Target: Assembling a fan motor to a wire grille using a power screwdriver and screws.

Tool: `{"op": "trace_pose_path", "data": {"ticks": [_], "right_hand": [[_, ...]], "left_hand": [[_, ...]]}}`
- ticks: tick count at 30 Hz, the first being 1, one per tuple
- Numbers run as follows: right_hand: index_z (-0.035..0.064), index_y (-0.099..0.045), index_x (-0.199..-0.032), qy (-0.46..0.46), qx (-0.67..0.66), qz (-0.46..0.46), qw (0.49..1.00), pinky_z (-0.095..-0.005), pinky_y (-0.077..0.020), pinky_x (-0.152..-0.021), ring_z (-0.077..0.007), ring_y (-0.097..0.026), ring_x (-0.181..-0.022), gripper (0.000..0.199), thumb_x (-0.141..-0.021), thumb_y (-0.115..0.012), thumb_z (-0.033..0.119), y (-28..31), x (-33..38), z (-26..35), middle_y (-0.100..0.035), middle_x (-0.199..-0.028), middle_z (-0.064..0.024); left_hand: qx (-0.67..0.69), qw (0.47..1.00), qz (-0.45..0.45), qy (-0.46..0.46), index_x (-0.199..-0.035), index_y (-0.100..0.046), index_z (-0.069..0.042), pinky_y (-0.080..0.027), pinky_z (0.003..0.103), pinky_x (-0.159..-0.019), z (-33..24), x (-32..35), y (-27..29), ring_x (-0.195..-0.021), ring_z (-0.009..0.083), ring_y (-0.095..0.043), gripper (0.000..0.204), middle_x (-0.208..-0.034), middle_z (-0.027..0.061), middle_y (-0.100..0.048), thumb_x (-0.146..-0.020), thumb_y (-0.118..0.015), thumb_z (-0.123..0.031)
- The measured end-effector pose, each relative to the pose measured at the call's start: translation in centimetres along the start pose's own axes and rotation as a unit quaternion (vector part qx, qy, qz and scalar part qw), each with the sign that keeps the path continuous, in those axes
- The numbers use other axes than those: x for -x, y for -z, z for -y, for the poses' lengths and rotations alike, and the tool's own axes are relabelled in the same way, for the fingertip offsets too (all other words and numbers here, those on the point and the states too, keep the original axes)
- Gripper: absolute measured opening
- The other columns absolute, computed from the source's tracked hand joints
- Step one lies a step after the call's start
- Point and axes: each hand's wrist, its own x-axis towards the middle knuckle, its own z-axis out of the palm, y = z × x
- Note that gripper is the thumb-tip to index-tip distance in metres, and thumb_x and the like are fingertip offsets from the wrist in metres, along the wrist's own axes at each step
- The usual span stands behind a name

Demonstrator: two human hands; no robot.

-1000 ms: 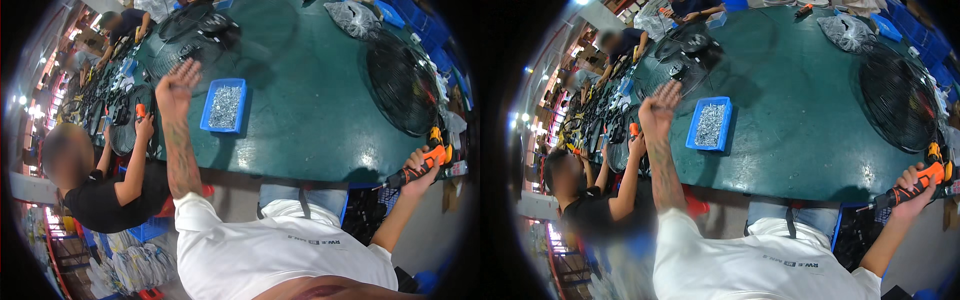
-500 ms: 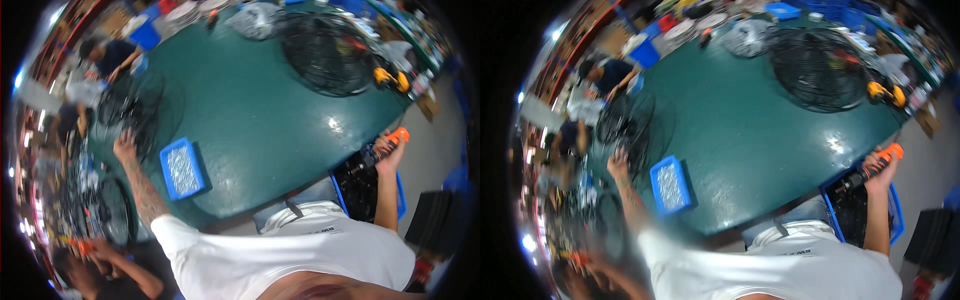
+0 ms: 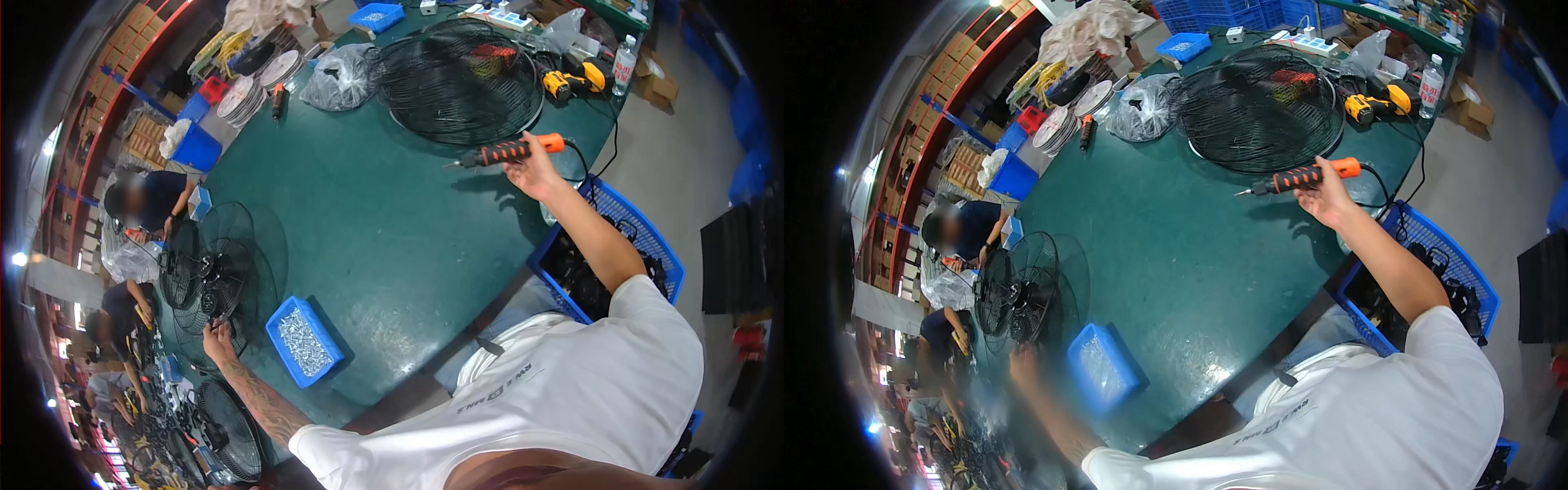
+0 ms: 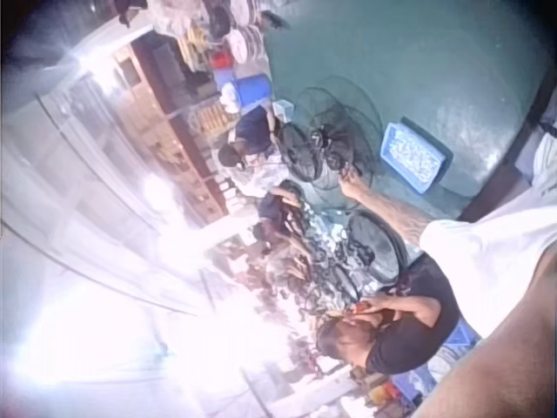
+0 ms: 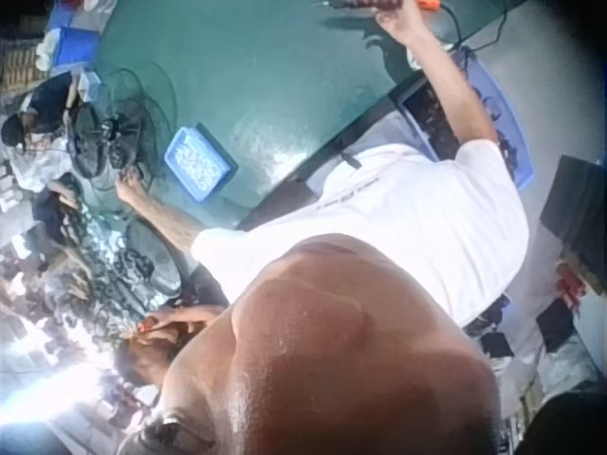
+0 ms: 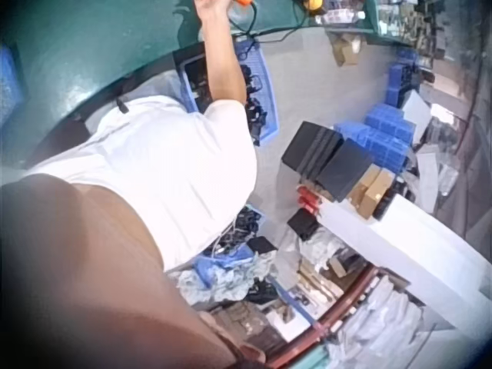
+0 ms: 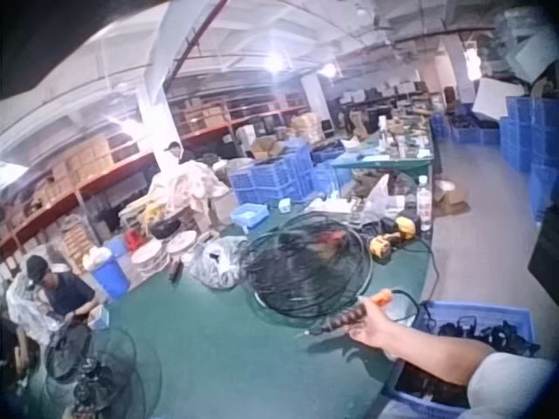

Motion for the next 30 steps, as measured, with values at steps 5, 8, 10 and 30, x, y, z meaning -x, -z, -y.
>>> {"op": "trace_pose_path", "data": {"ticks": [5, 8, 10, 30], "right_hand": [[-0.0029, -0.057, -0.117, -0.063, 0.051, 0.034, 0.996, -0.0311, -0.0585, -0.074, -0.0237, -0.068, -0.086, 0.064, -0.097, -0.059, 0.058, -0.2, -3.1, 1.0, -0.064, -0.104, -0.0163], [-0.0046, -0.058, -0.123, -0.082, 0.111, 0.063, 0.988, -0.0324, -0.0588, -0.076, -0.0243, -0.07, -0.089, 0.067, -0.098, -0.059, 0.057, 1.0, -2.9, 2.0, -0.066, -0.106, -0.0158], [-0.0032, -0.061, -0.122, -0.059, 0.173, 0.081, 0.98, -0.0332, -0.0588, -0.078, -0.0219, -0.072, -0.091, 0.063, -0.098, -0.06, 0.055, 2.6, -2.1, 2.8, -0.071, -0.102, -0.0106], [0.008, -0.065, -0.112, -0.114, 0.052, -0.562, 0.818, -0.0406, -0.0589, -0.06, -0.0217, -0.067, -0.077, 0.03, -0.094, -0.063, 0.033, 58.0, 3.0, -5.7, -0.065, -0.089, -0.009]], "left_hand": [[0.042, 0.994, 0.097, 0.007, -0.106, -0.053, 0.003, -0.061, 0.048, -0.083, 1.7, -1.3, 0.3, -0.093, 0.0357, -0.069, 0.017, -0.101, 0.0202, -0.067, -0.099, -0.06, -0.01], [0.007, 0.996, 0.087, 0.004, -0.108, -0.053, 0.004, -0.061, 0.049, -0.083, 2.3, -1.8, -0.2, -0.092, 0.0371, -0.07, 0.017, -0.103, 0.0213, -0.065, -0.1, -0.059, -0.009], [-0.136, 0.988, 0.072, -0.016, -0.113, -0.053, 0.006, -0.062, 0.048, -0.081, 1.4, -1.4, -1.2, -0.093, 0.0368, -0.07, 0.021, -0.104, 0.0211, -0.064, -0.101, -0.059, -0.01], [-0.405, 0.66, 0.529, -0.348, -0.149, -0.043, 0.003, -0.036, 0.055, -0.115, -5.9, 49.8, -48.7, -0.142, 0.046, -0.041, 0.075, -0.156, 0.0274, -0.039, -0.092, -0.073, -0.036]]}}
